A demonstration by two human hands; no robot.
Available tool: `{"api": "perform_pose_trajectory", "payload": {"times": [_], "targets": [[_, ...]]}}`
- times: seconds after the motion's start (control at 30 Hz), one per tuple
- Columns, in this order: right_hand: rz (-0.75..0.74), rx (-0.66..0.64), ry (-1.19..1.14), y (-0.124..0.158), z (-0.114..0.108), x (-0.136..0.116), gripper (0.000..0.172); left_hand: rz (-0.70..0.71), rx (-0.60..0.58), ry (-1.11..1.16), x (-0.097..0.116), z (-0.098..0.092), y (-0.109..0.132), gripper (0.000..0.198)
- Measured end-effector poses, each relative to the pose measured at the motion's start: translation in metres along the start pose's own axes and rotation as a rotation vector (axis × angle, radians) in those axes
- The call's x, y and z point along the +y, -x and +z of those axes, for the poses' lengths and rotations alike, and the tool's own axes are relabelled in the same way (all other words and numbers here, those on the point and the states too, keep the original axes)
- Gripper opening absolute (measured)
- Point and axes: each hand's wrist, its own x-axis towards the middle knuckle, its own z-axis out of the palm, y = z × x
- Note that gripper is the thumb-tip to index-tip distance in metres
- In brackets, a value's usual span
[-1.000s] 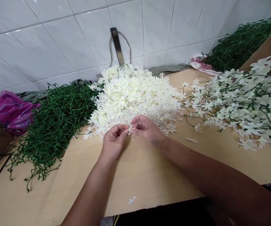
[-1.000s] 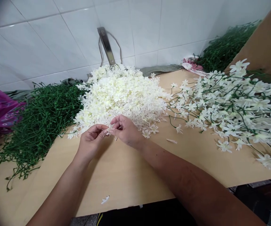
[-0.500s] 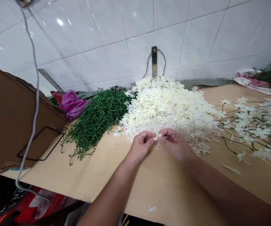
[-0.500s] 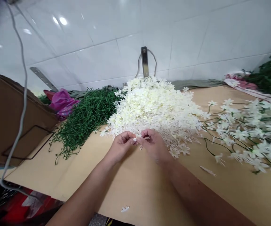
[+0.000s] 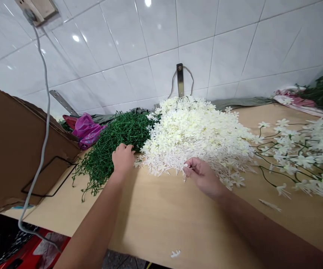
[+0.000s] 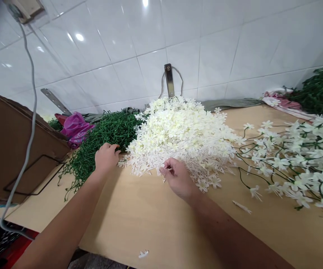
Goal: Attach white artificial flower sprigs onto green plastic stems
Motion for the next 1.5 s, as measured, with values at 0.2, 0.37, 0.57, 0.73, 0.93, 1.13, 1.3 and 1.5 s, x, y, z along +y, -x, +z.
{"api": "perform_pose_trajectory", "payload": {"times": [0.2,0.37,0.57,0.73,0.93,1.13,1.3,1.5], "targets": [[-0.024,0.03,-0.001,-0.002,-0.003,0.003,0.018,0.021,0.02,0.005,0.0,-0.003,-0.012,0.019],[-0.008,0.028,-0.009,-0.002,-0.002,0.003,0.02,-0.175,0.249,0.483,-0.028,-0.032,-0.038,0.012],[0.021,0.008,-0.094,-0.002,-0.007,-0.006,0.024,-0.198,0.363,1.172,-0.018,-0.071,-0.034,0.012],[0.027,-0.011,-0.217,-0.001,-0.012,-0.015,0.026,-0.124,-0.172,1.277,0.054,-0.055,0.026,0.015],[0.11,-0.128,-0.399,-0.003,-0.016,-0.005,0.027,-0.106,-0.557,1.472,0.12,-0.029,0.076,0.015],[0.264,-0.184,-0.501,-0.005,-0.02,0.001,0.036,-0.202,-0.687,1.557,0.125,-0.024,0.078,0.023],[0.349,-0.197,-0.555,-0.003,-0.02,-0.004,0.039,-0.256,-0.729,1.63,0.12,-0.022,0.078,0.029],[0.319,-0.225,-0.449,-0.004,-0.021,-0.002,0.031,-0.187,-0.782,1.638,0.116,-0.019,0.077,0.025]]}}
